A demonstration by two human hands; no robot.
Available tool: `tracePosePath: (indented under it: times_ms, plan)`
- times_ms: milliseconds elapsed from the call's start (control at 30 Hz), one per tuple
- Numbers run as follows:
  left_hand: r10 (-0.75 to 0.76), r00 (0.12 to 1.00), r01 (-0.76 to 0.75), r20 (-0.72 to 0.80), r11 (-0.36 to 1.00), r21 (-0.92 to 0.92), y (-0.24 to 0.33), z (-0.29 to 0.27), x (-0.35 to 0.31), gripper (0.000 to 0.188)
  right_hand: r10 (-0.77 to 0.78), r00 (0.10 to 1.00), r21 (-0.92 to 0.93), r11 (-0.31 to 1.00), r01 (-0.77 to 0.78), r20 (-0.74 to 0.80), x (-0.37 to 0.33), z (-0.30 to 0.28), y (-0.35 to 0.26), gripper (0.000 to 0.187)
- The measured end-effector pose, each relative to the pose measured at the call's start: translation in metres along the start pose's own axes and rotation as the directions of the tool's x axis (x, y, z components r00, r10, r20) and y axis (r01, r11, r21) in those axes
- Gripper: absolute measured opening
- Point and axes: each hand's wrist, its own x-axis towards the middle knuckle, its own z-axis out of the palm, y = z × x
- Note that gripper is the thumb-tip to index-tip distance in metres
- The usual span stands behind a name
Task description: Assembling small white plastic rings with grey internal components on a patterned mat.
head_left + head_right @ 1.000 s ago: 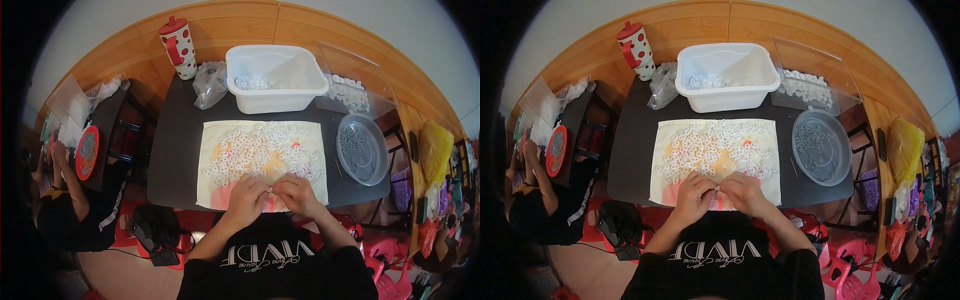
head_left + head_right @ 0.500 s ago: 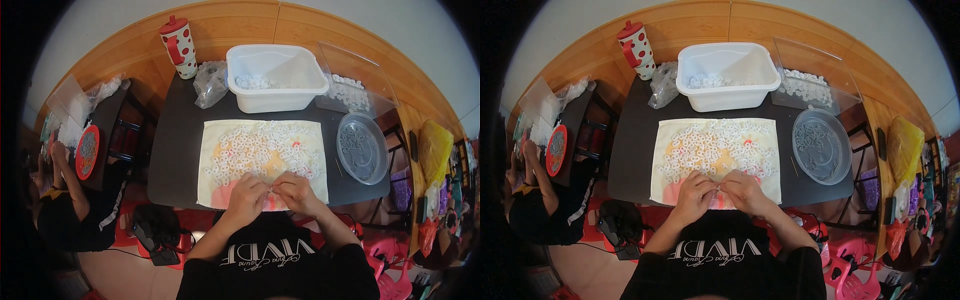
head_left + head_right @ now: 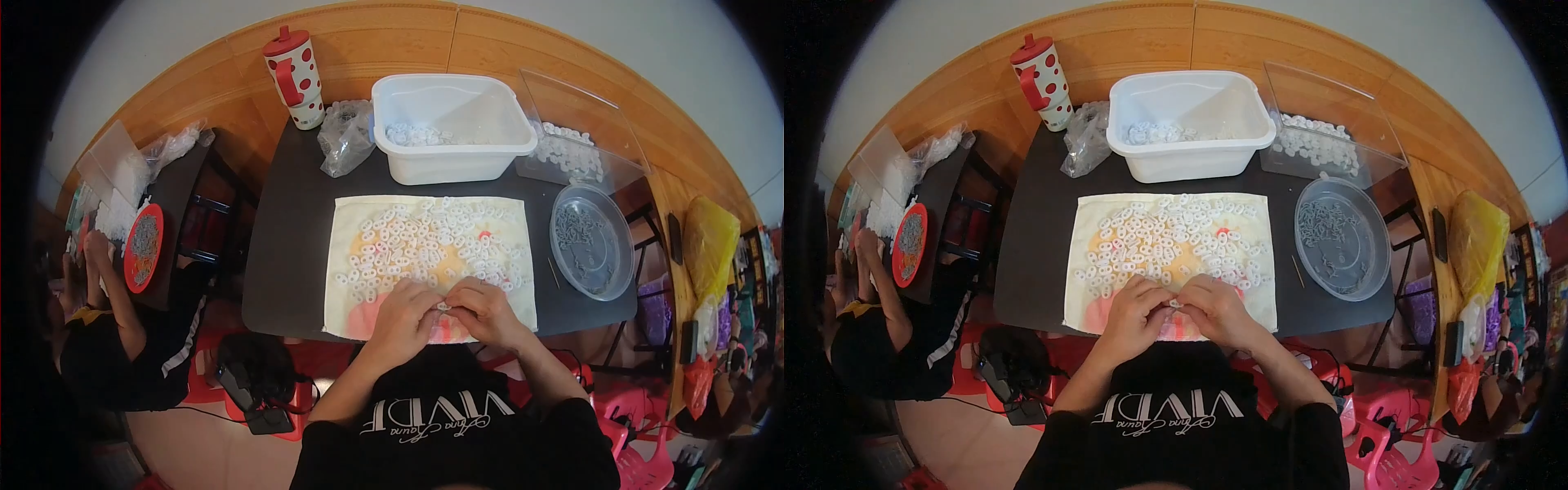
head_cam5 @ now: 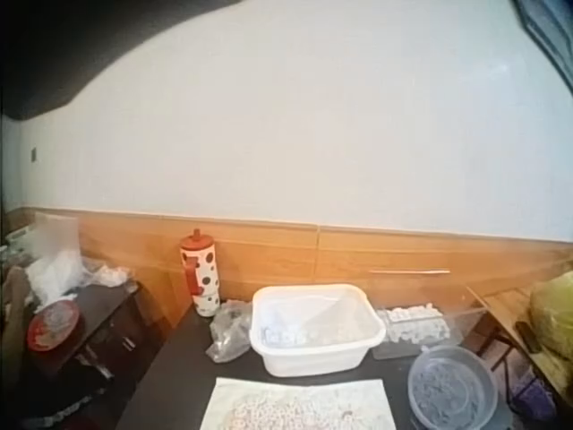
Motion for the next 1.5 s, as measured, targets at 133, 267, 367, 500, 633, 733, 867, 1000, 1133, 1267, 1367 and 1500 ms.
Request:
tracePosePath:
  times_ms: [133, 267, 367, 500, 633, 733, 867, 1000, 1133, 1267, 1367, 1500]
  plan:
    - [-0.002, 1.000, 0.002, -0.003, 1.000, 0.013, 0.001, 0.001, 0.000, 0.024, -0.041, 0.999, -0.032, 0.999, 0.041, -0.011, 0.000, 0.001, -0.001, 0.018]
    - [0.009, 1.000, -0.009, -0.006, 1.000, 0.027, 0.001, 0.001, -0.001, 0.024, -0.077, 0.997, -0.069, 0.995, 0.076, -0.009, 0.000, 0.000, -0.004, 0.014]
    - [0.057, 0.998, -0.056, -0.022, 0.997, 0.046, 0.000, 0.002, -0.004, 0.024, -0.126, 0.992, -0.093, 0.988, 0.127, 0.020, 0.002, -0.002, -0.006, 0.014]
    - [0.148, 0.989, -0.146, -0.029, 0.987, 0.064, 0.000, 0.002, -0.007, 0.024, -0.205, 0.977, -0.096, 0.973, 0.210, 0.053, 0.002, -0.002, -0.011, 0.013]
    - [0.178, 0.984, -0.178, 0.010, 0.983, 0.036, -0.001, -0.004, -0.006, 0.027, -0.208, 0.976, -0.135, 0.967, 0.215, 0.067, 0.001, -0.003, -0.011, 0.012]
    - [0.177, 0.983, -0.177, 0.045, 0.984, -0.003, -0.003, -0.007, -0.005, 0.030, -0.211, 0.974, -0.142, 0.965, 0.221, 0.085, -0.001, -0.001, -0.009, 0.013]
    - [0.193, 0.980, -0.193, 0.055, 0.981, 0.005, -0.005, -0.004, -0.007, 0.032, -0.224, 0.970, -0.100, 0.967, 0.234, 0.097, -0.001, -0.001, -0.008, 0.016]
    - [0.182, 0.982, -0.184, 0.058, 0.983, 0.031, -0.004, -0.003, -0.006, 0.033, -0.223, 0.969, -0.096, 0.968, 0.233, 0.108, -0.002, 0.001, -0.001, 0.019]
    - [0.168, 0.982, -0.172, 0.088, 0.985, 0.032, -0.002, -0.003, -0.005, 0.032, -0.221, 0.968, -0.092, 0.968, 0.232, 0.122, -0.001, 0.000, -0.003, 0.020]
    - [0.158, 0.982, -0.162, 0.100, 0.986, 0.034, -0.004, -0.002, -0.006, 0.030, -0.225, 0.960, -0.102, 0.964, 0.244, 0.166, 0.000, -0.004, -0.003, 0.019]
    - [0.159, 0.977, -0.169, 0.145, 0.984, 0.059, -0.005, -0.002, -0.007, 0.029, -0.224, 0.951, -0.102, 0.963, 0.250, 0.216, 0.002, -0.008, -0.006, 0.019]
    - [0.129, 0.984, -0.125, 0.120, 0.991, -0.036, -0.005, -0.007, 0.001, 0.029, -0.206, 0.967, -0.050, 0.975, 0.215, 0.147, 0.002, -0.003, 0.001, 0.016]
